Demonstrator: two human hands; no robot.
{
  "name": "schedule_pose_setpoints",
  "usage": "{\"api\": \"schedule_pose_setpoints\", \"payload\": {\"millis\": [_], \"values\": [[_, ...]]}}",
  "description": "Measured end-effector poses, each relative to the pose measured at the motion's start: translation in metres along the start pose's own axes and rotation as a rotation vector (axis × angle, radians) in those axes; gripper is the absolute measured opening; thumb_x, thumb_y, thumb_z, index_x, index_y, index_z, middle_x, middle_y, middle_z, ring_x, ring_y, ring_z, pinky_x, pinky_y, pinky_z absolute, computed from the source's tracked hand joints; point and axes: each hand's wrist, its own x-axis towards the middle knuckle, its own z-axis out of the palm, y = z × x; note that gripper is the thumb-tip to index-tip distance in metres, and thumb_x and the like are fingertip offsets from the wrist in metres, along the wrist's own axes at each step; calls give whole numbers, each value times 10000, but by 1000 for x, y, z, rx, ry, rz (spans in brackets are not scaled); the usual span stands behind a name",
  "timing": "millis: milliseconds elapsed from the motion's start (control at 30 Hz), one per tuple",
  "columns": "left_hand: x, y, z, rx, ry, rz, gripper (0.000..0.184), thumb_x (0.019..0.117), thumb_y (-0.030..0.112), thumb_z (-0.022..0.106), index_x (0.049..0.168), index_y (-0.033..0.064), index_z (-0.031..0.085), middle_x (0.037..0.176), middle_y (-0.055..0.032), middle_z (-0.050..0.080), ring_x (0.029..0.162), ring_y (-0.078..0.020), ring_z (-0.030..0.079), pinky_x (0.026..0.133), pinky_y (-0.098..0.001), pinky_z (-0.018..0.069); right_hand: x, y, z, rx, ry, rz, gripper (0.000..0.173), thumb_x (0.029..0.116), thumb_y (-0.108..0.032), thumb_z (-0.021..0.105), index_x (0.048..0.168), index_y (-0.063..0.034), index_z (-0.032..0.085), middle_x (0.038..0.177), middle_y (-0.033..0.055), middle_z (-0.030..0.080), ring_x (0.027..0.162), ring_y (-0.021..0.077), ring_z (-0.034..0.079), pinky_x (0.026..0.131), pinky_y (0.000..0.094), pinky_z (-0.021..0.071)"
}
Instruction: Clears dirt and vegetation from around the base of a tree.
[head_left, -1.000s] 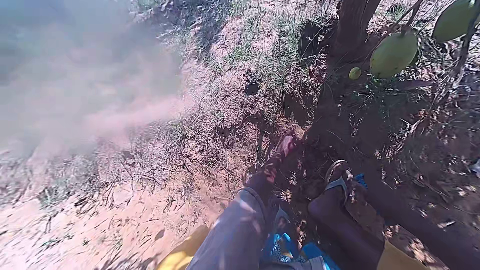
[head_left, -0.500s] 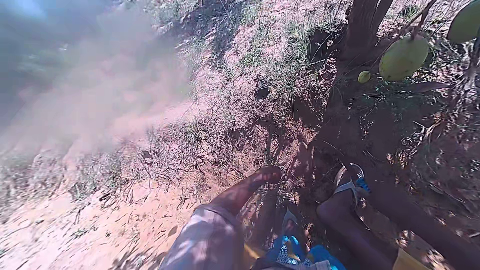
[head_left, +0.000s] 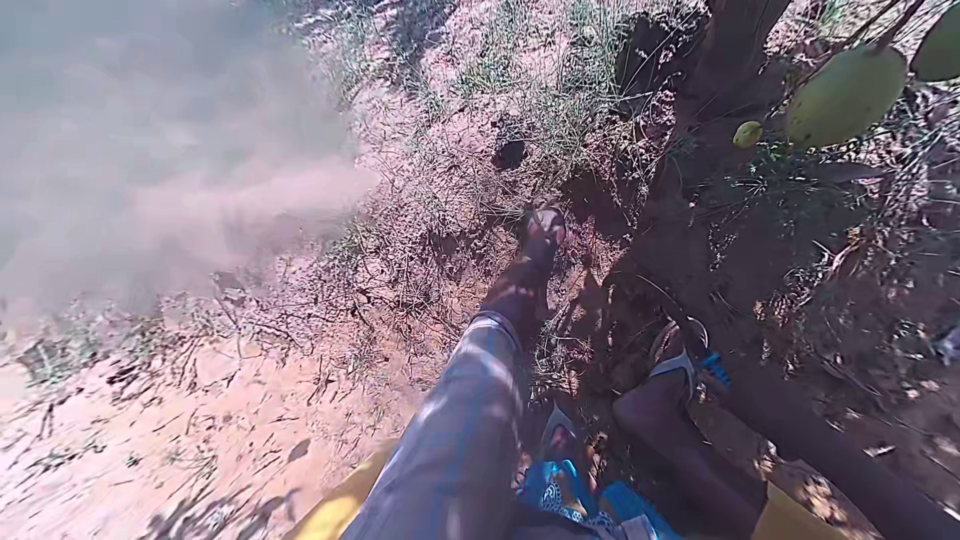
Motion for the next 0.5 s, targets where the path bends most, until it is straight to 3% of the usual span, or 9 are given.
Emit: {"api": "schedule_pose_setpoints", "payload": {"millis": [33, 167, 233, 300, 367, 467, 500], "values": [[2, -11, 0, -10, -7, 3, 375, 1063, 96, 521, 1390, -85, 546, 1466, -281, 527, 1404, -400, 477, 1164, -529, 358, 2, 1, -1, -14, -11, 5, 550, 1083, -388, 517, 1415, 49, 479, 1197, 314, 649, 1123, 489, 645, 930, 631, 492], [33, -60, 30, -72, 116, 182, 344, 970, 157, 654, 1211, -89, 657, 1260, -305, 648, 1235, -456, 605, 1040, -636, 460, -1, -1, -7, 23, 13, -18, 521, 1086, -401, 503, 1375, 32, 522, 1123, 301, 662, 1078, 474, 653, 907, 626, 492], [25, -61, 40, -102, 122, 205, 329, 1013, 130, 595, 1227, -117, 639, 1261, -329, 639, 1237, -475, 598, 1053, -627, 450, -6, -11, -14, 91, 77, -46, 514, 1087, -388, 507, 1369, 41, 535, 1083, 306, 664, 1039, 478, 654, 887, 630, 488], [-9, -45, 27, -121, 15, 130, 353, 1075, 88, 477, 1339, -130, 562, 1378, -335, 573, 1339, -454, 529, 1138, -555, 381, -9, -31, -29, 162, 163, -92, 534, 1096, -364, 492, 1416, 63, 498, 1117, 334, 656, 1056, 503, 648, 904, 645, 482], [-41, -35, 17, -172, -28, 82, 364, 1086, 52, 435, 1378, -149, 520, 1433, -335, 533, 1391, -428, 489, 1186, -487, 337, -2, -55, -46, 233, 279, -187, 525, 1098, -354, 486, 1402, 74, 508, 1146, 325, 646, 1064, 474, 645, 915, 626, 480], [-53, -39, 17, -202, -51, 98, 353, 1085, 45, 432, 1355, -158, 533, 1403, -336, 557, 1367, -423, 515, 1177, -486, 354, 29, -92, -59, 210, 380, -257, 523, 1094, -363, 484, 1320, 102, 556, 1151, 318, 646, 1093, 452, 646, 941, 597, 481], [-46, -46, 22, -206, -64, 96, 352, 1095, 58, 424, 1356, -150, 534, 1400, -332, 560, 1364, -424, 517, 1172, -500, 360, 44, -98, -52, 171, 397, -256, 551, 1089, -373, 488, 1365, 99, 548, 1190, 325, 653, 1133, 457, 646, 975, 593, 481]]}}
